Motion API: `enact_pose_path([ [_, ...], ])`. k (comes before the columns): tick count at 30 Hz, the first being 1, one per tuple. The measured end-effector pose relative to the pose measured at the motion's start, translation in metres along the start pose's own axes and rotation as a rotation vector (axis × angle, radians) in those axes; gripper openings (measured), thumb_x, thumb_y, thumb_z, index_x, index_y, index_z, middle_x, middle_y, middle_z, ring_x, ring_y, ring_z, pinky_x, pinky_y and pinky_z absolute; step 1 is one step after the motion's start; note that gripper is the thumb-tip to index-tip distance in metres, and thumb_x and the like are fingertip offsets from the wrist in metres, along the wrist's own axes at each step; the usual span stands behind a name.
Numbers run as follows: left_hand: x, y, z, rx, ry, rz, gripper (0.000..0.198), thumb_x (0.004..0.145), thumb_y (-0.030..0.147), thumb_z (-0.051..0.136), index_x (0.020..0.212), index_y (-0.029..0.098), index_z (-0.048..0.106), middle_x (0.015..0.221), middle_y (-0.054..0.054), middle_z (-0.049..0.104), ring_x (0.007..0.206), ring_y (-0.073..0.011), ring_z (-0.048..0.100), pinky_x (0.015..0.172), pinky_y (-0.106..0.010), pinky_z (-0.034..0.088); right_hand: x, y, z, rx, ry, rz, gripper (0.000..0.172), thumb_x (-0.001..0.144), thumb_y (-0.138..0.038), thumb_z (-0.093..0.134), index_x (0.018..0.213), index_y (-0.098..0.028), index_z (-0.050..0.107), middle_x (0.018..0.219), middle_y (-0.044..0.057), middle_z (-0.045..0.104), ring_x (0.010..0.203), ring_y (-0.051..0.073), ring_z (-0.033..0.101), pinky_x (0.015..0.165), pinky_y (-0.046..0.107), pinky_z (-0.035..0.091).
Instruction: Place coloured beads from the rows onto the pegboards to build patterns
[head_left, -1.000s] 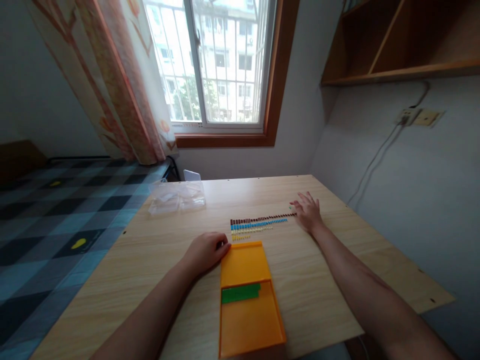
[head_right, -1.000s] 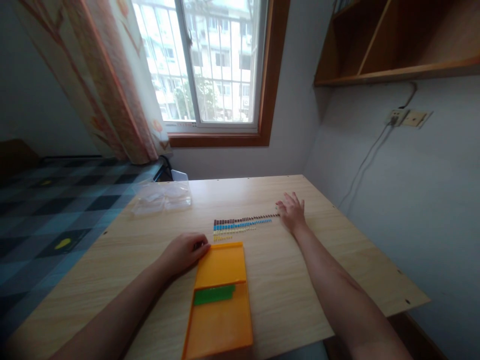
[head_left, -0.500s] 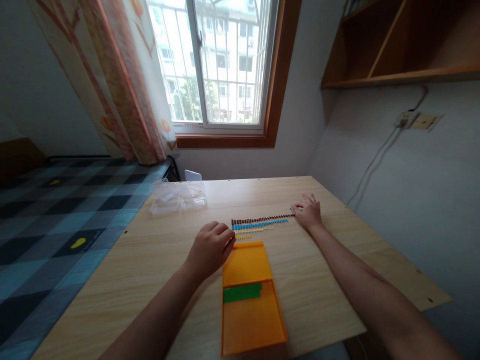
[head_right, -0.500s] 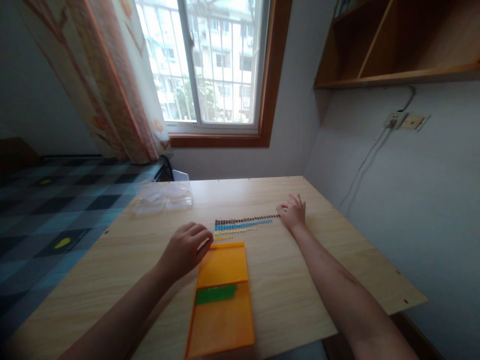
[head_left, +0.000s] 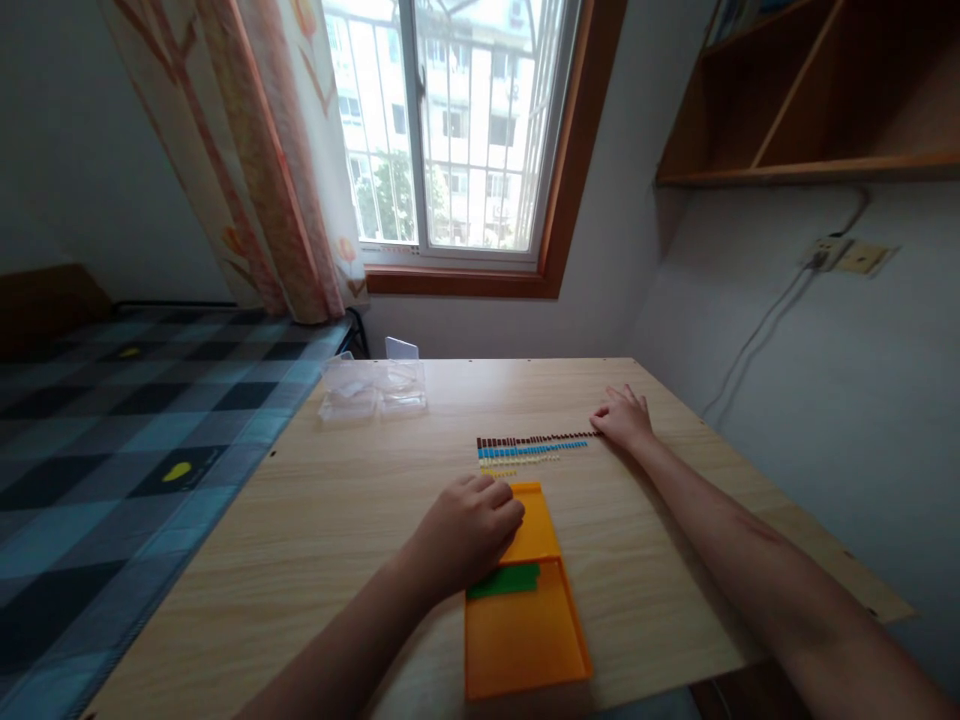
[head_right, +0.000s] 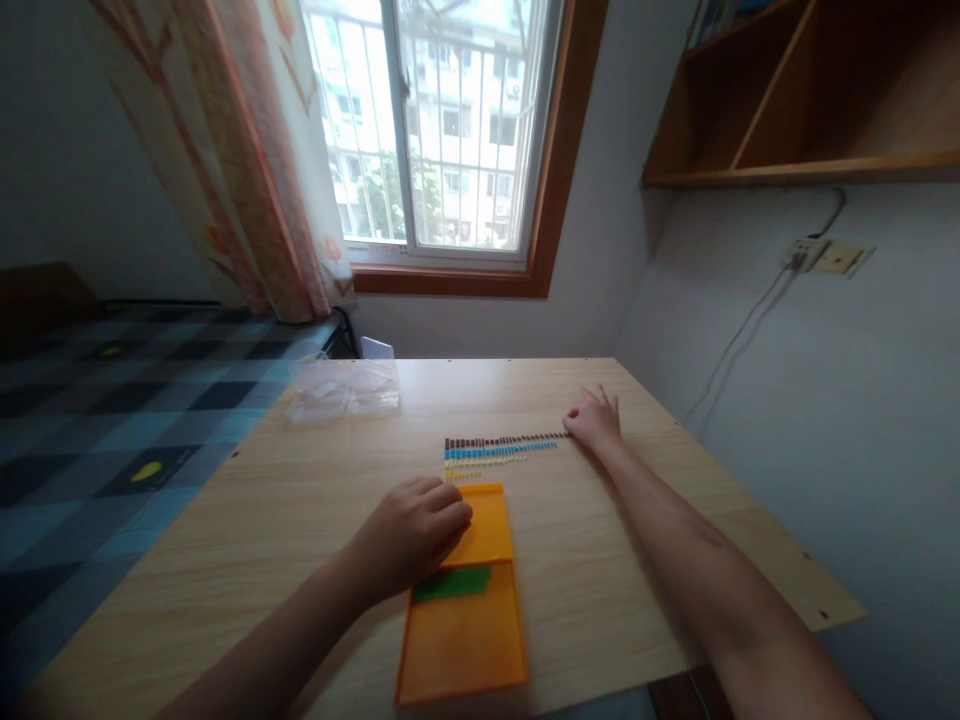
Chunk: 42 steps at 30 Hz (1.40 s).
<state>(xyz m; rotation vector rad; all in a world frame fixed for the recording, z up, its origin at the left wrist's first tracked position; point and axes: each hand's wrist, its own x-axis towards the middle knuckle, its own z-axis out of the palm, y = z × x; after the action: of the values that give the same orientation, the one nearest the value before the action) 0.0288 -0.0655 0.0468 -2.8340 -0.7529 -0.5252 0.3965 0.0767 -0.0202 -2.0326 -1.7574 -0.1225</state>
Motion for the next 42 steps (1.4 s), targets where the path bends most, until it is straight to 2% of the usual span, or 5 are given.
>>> enact_pose_path([
  [8,-0.001,-0.002,0.000,-0.031,-0.075,-0.074,0.014,0.098,0.021,0.054,0.086,0.021,0.062,0.092,-0.005,0.070,0.081,-0.0188,0.063,0.067,-0.030,0.048,-0.021,-0.044,-0.038,0.113,0.049,-0.108,0.014,0.081,-0.024,0.069,0.078,-0.018,0.082,0.153,0.012,0.054,0.153,0.039,0.029,0.125,0.061,0.017],
  [13,-0.002,0.002,0.001,-0.087,0.181,-0.114,0.015,0.102,0.026,0.051,0.100,0.020,0.065,0.097,-0.006,0.072,0.085,-0.0194,0.068,0.072,-0.031,0.056,-0.077,-0.097,-0.075,0.616,-0.107,-0.342,0.018,0.090,-0.038,0.070,0.089,-0.025,0.082,0.147,0.007,0.061,0.137,0.028,0.056,0.117,0.045,0.042],
  [18,-0.002,0.009,0.002,-0.125,0.442,-0.090,0.018,0.102,0.029,0.056,0.115,0.019,0.064,0.101,-0.007,0.074,0.089,-0.0184,0.071,0.075,-0.029,0.059,-0.127,-0.135,-0.091,1.038,-0.360,-0.464,0.013,0.088,-0.036,0.076,0.085,-0.024,0.080,0.112,0.007,0.079,0.105,0.024,0.073,0.095,0.040,0.056],
  [24,0.001,0.010,0.000,-0.178,0.468,-0.006,0.008,0.099,0.022,0.063,0.106,0.018,0.064,0.097,-0.004,0.076,0.080,-0.0153,0.071,0.069,-0.025,0.057,-0.139,-0.140,-0.083,1.160,-0.499,-0.452,0.011,0.087,-0.028,0.075,0.080,-0.021,0.079,0.094,0.005,0.080,0.084,0.018,0.072,0.071,0.029,0.053],
  [42,0.003,0.010,0.004,-0.140,0.318,-0.024,0.013,0.102,0.022,0.057,0.094,0.018,0.067,0.087,-0.001,0.074,0.074,-0.0139,0.067,0.063,-0.024,0.052,-0.135,-0.130,-0.066,1.235,-0.838,-0.140,0.023,0.074,-0.042,0.084,0.081,-0.020,0.080,0.082,0.003,0.076,0.077,0.017,0.065,0.074,0.030,0.050],
])
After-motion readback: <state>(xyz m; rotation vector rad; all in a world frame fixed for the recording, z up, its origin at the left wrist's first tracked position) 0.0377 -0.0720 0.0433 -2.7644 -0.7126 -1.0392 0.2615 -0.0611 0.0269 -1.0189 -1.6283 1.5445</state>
